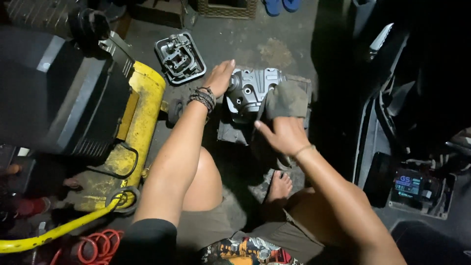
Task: Cleaning and inspecting a motorcycle engine cylinder head using a cloth
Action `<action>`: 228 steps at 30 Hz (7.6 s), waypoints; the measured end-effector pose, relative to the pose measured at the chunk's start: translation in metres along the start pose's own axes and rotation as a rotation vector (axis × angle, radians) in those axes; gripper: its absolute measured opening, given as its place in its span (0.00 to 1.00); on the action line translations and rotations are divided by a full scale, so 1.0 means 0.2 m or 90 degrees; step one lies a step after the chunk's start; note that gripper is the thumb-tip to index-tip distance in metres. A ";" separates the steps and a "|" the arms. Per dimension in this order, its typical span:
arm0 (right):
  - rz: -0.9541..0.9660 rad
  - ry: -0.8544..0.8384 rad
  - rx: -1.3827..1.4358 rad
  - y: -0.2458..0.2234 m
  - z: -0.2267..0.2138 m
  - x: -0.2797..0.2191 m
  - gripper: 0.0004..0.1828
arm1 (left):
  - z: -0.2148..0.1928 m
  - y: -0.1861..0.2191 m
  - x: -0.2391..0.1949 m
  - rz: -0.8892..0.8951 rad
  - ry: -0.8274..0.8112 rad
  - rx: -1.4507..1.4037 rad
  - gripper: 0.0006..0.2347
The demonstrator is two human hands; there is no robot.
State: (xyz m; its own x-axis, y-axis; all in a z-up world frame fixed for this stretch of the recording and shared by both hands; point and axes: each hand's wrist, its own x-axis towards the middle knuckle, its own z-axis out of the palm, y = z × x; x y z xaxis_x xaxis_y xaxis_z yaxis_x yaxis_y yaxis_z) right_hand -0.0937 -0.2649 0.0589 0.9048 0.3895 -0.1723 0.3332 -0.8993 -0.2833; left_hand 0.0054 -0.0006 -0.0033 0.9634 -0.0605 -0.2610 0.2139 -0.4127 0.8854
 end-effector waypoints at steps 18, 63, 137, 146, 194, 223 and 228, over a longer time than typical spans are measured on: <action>0.007 -0.022 0.032 0.15 0.00 -0.01 0.48 | 0.00 -0.02 -0.01 -0.042 -0.037 0.025 0.35; -0.088 -0.040 0.027 -0.05 -0.12 -0.18 0.28 | -0.06 0.04 -0.10 -0.015 -0.033 0.043 0.39; -0.013 0.031 -0.006 0.07 -0.21 0.30 0.51 | -0.02 0.12 -0.08 -0.022 0.065 0.048 0.33; -0.046 0.022 -0.053 0.05 -0.20 0.25 0.50 | -0.02 0.11 -0.07 -0.031 0.043 0.026 0.33; -0.136 -0.004 -0.113 -0.06 -0.25 0.23 0.43 | 0.00 0.09 -0.12 -0.061 0.077 0.012 0.36; -0.095 0.030 -0.108 -0.05 -0.13 0.32 0.46 | -0.05 0.08 -0.12 0.000 0.007 0.045 0.32; -0.096 -0.001 -0.136 -0.05 -0.17 0.23 0.47 | -0.12 0.08 -0.12 -0.007 0.030 0.006 0.33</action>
State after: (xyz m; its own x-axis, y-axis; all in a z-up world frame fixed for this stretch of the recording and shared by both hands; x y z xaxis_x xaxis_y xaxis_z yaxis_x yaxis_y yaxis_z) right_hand -0.0465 -0.2451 0.0849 0.8403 0.5223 -0.1455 0.5126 -0.8527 -0.1006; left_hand -0.0096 0.0169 0.0256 0.9678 -0.0126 -0.2514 0.2229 -0.4212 0.8792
